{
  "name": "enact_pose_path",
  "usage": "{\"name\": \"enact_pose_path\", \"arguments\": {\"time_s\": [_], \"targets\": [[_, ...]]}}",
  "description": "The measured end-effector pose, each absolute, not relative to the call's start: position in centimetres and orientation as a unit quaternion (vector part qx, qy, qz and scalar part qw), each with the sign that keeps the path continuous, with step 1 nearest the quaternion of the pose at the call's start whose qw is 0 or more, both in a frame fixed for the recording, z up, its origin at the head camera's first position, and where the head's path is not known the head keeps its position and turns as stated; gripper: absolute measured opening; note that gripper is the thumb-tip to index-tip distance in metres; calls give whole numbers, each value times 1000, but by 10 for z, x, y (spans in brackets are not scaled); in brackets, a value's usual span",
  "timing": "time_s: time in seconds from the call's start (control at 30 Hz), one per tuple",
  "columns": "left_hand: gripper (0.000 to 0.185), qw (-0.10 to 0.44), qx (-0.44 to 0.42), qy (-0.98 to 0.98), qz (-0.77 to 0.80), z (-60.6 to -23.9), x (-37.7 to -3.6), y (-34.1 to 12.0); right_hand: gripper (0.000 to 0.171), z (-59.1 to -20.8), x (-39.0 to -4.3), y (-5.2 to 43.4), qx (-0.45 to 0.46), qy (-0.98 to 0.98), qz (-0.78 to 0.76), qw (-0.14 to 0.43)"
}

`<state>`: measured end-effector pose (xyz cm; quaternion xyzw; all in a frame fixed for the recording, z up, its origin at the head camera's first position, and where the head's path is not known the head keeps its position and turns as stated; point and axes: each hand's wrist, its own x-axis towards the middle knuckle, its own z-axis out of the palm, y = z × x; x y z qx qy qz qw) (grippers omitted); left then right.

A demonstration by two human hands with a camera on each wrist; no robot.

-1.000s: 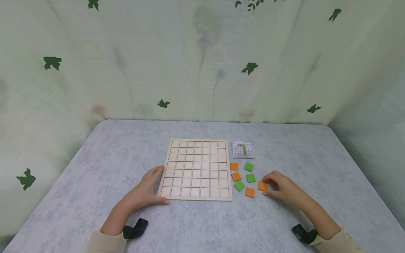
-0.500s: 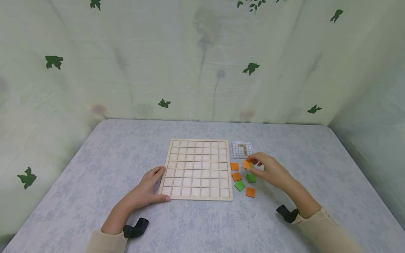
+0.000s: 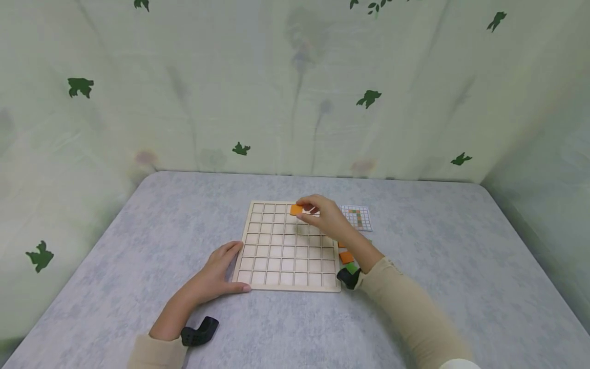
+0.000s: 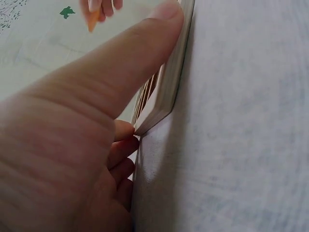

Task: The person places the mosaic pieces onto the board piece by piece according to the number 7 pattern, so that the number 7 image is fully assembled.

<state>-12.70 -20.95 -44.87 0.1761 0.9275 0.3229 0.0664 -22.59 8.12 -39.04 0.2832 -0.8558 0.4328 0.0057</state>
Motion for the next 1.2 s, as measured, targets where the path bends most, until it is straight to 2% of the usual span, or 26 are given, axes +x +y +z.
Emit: {"name": "enact_pose_path", "arguments": {"time_s": [0.13,0.5,0.83,1.03,1.2], "targets": [[108,65,175,929,321,-449,-127,-208,36,-402,-240,58,256,-853,454,-30],[107,64,174,929,321,-448,-127,-207,24,-422,-255,34,220,-884,400,-98],[106,65,174,927,325,-444,-126,-207,24,-417,-253,22,218,-916,323,-95],[106,67,170,928,324,-444,-126,-208,36,-414,-253,26,225,-906,341,-109],[107,68,167,930,319,-445,-126,-208,46,-403,-250,43,239,-880,400,-92]]}}
